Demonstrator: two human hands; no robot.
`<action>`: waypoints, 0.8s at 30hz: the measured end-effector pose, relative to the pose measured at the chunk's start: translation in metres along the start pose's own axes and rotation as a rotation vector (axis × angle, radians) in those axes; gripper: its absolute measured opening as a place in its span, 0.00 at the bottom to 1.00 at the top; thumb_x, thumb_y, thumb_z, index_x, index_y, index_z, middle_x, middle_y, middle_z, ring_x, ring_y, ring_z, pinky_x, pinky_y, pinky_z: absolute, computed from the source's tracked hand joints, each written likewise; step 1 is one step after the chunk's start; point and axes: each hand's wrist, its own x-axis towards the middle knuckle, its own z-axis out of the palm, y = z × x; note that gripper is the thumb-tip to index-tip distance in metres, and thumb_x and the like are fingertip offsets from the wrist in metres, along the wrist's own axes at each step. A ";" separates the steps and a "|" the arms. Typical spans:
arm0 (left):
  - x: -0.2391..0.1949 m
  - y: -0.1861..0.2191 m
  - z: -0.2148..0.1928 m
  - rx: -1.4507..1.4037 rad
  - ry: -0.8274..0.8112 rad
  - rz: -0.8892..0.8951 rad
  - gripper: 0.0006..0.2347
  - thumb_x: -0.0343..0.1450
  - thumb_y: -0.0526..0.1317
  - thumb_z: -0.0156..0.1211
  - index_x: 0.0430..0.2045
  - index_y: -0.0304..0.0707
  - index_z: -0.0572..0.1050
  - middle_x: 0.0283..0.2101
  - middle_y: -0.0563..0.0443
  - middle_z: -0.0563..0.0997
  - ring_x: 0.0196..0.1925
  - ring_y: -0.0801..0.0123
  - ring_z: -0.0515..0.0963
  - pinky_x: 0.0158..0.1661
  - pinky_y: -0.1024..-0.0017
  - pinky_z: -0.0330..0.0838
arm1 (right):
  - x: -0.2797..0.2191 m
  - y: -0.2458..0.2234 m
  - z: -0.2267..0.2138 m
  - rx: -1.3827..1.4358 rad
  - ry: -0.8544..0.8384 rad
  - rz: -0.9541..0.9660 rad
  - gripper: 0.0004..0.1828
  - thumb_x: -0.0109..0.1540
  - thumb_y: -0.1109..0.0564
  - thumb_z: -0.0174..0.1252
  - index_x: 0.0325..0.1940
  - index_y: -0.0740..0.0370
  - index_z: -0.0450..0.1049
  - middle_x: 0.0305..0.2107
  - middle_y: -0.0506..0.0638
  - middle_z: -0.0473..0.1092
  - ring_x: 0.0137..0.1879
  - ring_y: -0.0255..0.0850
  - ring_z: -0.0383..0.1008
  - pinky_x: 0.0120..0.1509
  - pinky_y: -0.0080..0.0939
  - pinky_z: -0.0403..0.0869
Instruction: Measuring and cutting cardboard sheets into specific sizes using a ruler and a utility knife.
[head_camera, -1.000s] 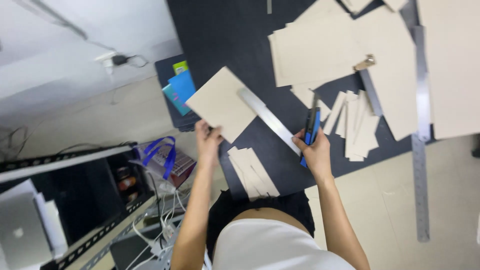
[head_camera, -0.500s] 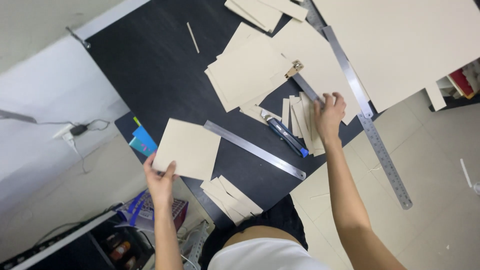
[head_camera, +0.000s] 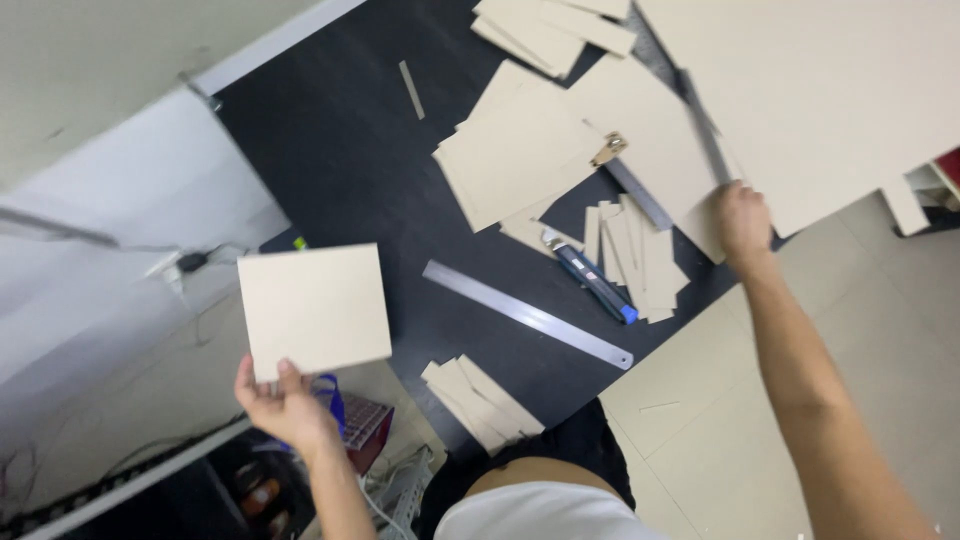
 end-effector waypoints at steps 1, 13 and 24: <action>0.001 -0.004 0.006 0.011 0.026 0.002 0.18 0.74 0.26 0.54 0.58 0.40 0.63 0.61 0.34 0.72 0.57 0.52 0.78 0.44 0.65 0.81 | -0.006 0.013 0.018 0.014 0.006 -0.024 0.18 0.59 0.66 0.48 0.54 0.72 0.69 0.31 0.55 0.74 0.33 0.48 0.77 0.31 0.42 0.76; -0.042 0.050 0.054 -0.221 -0.111 -0.132 0.22 0.68 0.39 0.65 0.57 0.39 0.69 0.51 0.43 0.80 0.43 0.68 0.82 0.31 0.79 0.79 | -0.084 -0.179 -0.347 1.430 -0.064 0.015 0.15 0.67 0.65 0.59 0.59 0.64 0.76 0.48 0.57 0.75 0.49 0.44 0.73 0.55 0.42 0.69; -0.053 0.023 0.039 -0.338 -0.264 -0.121 0.18 0.73 0.27 0.56 0.59 0.36 0.69 0.51 0.40 0.77 0.46 0.57 0.82 0.40 0.61 0.85 | -0.101 -0.193 -0.379 1.348 -0.057 -0.271 0.12 0.59 0.57 0.68 0.48 0.50 0.83 0.23 0.44 0.75 0.33 0.41 0.75 0.49 0.33 0.65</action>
